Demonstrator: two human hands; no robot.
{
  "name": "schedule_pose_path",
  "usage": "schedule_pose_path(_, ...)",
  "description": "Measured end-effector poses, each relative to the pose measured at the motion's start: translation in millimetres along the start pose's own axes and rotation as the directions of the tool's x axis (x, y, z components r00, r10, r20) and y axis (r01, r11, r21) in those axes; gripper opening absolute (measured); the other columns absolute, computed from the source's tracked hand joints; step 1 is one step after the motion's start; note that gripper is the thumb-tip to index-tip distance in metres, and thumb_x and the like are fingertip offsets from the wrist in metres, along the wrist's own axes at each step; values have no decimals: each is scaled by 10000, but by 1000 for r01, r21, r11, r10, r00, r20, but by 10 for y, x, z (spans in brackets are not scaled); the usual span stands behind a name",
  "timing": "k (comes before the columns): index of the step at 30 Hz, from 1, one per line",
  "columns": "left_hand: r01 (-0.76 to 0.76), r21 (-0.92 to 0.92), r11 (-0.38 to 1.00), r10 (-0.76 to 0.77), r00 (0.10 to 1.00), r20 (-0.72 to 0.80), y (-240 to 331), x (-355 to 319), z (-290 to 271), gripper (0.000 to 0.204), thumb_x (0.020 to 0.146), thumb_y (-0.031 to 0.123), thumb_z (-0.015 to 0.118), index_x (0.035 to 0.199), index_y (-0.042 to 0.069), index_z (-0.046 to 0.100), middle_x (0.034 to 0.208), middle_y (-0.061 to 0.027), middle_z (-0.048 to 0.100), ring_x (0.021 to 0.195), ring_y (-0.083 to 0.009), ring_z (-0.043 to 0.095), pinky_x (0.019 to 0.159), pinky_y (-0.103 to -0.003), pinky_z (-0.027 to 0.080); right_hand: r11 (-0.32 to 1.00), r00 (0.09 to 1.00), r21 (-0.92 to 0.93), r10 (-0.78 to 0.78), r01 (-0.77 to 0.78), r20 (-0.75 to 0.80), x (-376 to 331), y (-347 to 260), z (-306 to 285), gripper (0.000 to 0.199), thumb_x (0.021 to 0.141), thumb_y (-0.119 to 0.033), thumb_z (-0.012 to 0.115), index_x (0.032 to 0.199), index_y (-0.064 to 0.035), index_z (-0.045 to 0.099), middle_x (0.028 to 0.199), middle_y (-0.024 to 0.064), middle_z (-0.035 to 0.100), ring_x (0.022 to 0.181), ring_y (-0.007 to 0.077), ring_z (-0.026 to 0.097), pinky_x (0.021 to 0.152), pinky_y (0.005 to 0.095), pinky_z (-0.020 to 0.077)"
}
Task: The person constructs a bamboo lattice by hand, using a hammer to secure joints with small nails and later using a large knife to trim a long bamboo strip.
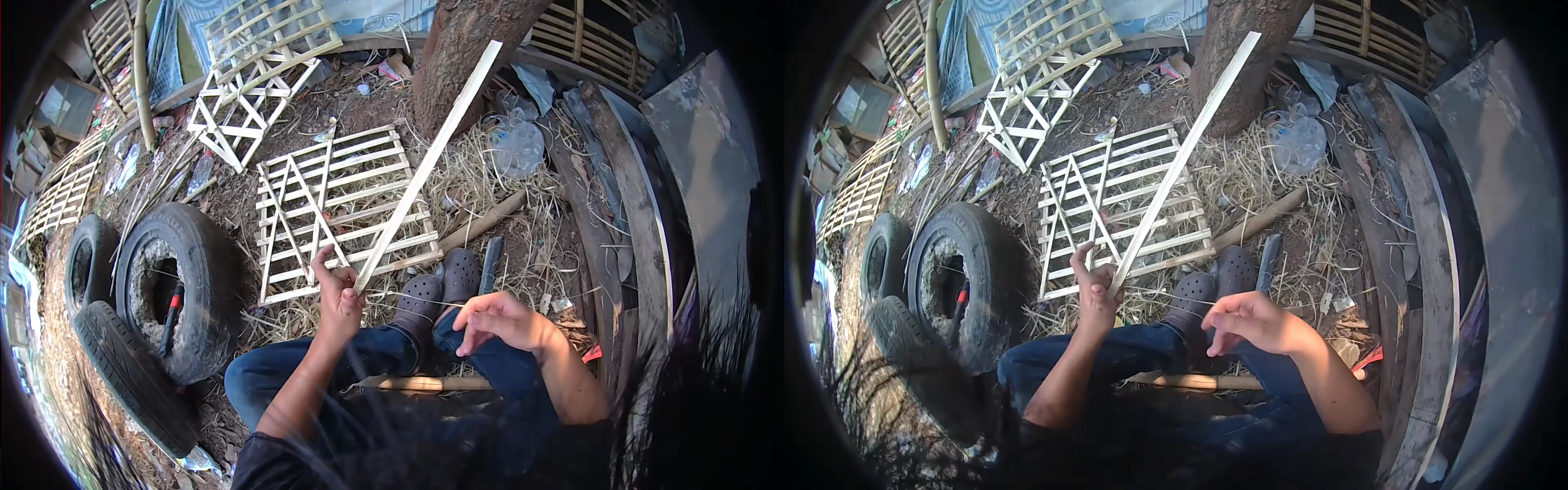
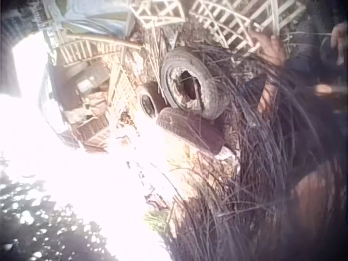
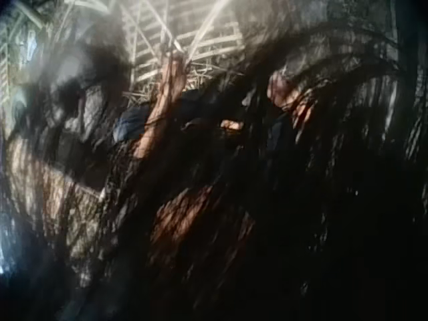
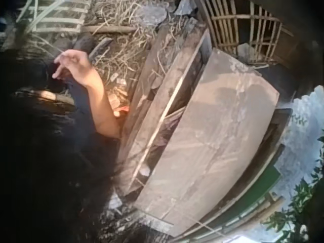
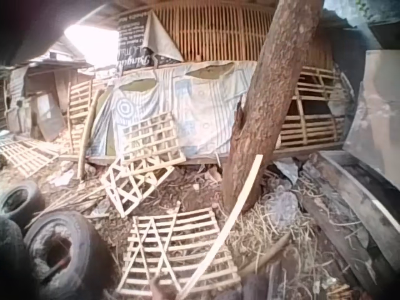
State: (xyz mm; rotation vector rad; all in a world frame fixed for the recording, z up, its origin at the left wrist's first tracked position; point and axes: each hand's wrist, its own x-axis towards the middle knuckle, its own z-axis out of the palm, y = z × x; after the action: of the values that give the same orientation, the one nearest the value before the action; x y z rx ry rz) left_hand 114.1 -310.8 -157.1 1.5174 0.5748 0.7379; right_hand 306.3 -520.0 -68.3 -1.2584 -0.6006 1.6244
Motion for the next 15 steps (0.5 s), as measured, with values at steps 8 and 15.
schedule_pose_path(8, 175, -190, 966, -109, 943, 313, -62, -557, 670, 1216, 631, 828, 606, 1405, 82, 37, 885, -74, 514, 636, -83, 462, 558, -199, 377, 883, 792, -230, -468, 408, -393, 354, 384, -49, 479, 931, -75, 576, 1354, 41, 382, 1219, 162, 560, 1105, 196, 584, 963, 322, 476)
schedule_pose_path(15, 104, -170, 980, -24, 908, 418, -201, -766, 741, 1197, 698, 758, 633, 1422, 42, 5, 1291, -239, 417, 1199, -319, 476, 1026, -439, 379, 882, 791, -237, -471, 408, -390, 330, 296, -46, 197, 952, -49, 489, 1125, 16, 559, 862, 77, 656, 824, 128, 635, 770, 281, 518)
